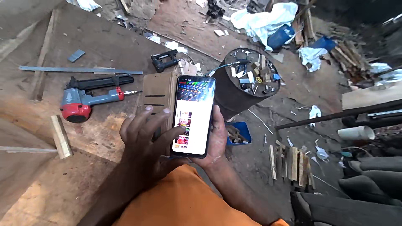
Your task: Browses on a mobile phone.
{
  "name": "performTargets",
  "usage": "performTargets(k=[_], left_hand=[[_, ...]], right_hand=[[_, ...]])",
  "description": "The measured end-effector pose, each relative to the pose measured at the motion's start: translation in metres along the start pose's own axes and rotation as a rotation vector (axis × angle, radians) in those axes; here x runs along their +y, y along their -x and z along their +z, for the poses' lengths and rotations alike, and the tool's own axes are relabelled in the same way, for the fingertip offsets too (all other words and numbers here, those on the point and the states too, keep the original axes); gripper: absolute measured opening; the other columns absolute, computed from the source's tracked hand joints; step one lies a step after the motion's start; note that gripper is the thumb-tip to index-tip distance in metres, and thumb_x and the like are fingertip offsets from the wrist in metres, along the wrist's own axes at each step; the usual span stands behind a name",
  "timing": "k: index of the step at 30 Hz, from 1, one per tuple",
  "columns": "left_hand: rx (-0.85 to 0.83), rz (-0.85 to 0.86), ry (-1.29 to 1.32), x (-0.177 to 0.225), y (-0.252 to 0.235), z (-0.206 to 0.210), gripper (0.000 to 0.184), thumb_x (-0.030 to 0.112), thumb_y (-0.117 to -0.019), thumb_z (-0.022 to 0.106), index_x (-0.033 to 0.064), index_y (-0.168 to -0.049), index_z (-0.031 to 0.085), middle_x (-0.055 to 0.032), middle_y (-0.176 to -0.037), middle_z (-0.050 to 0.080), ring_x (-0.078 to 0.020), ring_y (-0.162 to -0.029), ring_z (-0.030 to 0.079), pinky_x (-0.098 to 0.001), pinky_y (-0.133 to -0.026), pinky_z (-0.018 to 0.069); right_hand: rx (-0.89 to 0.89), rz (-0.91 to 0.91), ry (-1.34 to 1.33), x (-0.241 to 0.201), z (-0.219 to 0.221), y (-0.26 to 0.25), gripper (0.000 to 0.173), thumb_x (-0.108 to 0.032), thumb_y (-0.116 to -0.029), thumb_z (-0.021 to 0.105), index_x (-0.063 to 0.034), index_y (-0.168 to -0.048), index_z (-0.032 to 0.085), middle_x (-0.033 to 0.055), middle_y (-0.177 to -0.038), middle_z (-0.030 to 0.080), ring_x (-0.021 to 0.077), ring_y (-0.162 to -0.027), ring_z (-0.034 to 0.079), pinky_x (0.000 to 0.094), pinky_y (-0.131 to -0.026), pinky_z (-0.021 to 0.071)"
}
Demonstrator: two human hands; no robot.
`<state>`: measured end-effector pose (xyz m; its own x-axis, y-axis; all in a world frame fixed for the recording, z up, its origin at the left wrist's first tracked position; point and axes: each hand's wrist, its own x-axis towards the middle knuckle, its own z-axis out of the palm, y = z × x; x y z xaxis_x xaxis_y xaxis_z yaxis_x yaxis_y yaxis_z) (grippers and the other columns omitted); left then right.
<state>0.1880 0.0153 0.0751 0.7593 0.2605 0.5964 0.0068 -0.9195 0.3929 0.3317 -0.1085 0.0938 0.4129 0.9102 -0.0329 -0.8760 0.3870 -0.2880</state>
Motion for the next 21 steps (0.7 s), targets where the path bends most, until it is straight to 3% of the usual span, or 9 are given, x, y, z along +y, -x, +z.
performTargets(k=[11, 18, 21], left_hand=[[0.045, -0.101, -0.101, 0.002, -0.022, 0.015, 0.083, 0.076, -0.0768, 0.069, 0.0329, -0.146, 0.053, -0.0042, -0.160, 0.040, -0.0326, -0.153, 0.025, -0.0652, -0.120, 0.0154], [0.060, -0.103, 0.003, 0.000, -0.022, 0.014, 0.084, 0.067, -0.0759, 0.078, 0.0282, -0.145, 0.053, -0.0039, -0.159, 0.041, -0.0322, -0.151, 0.028, -0.0622, -0.119, 0.0217], [0.081, -0.107, 0.027, -0.002, -0.024, 0.015, 0.082, 0.068, -0.0759, 0.078, 0.0311, -0.144, 0.051, -0.0019, -0.159, 0.040, -0.0298, -0.152, 0.026, -0.0588, -0.120, 0.0207]], right_hand=[[-0.063, 0.095, -0.004, -0.023, -0.010, -0.025, 0.055, -0.057, -0.0972, 0.050, -0.0135, -0.127, 0.062, 0.0123, -0.118, 0.069, 0.0236, -0.109, 0.068, 0.0464, -0.091, 0.0571], [-0.075, 0.070, -0.003, -0.029, -0.015, -0.035, 0.055, -0.057, -0.0997, 0.047, -0.0128, -0.130, 0.060, 0.0128, -0.120, 0.068, 0.0239, -0.112, 0.067, 0.0469, -0.093, 0.0565], [-0.085, 0.073, -0.002, -0.029, -0.015, -0.037, 0.056, -0.057, -0.0995, 0.047, -0.0130, -0.131, 0.059, 0.0131, -0.121, 0.067, 0.0244, -0.112, 0.067, 0.0476, -0.093, 0.0561]])
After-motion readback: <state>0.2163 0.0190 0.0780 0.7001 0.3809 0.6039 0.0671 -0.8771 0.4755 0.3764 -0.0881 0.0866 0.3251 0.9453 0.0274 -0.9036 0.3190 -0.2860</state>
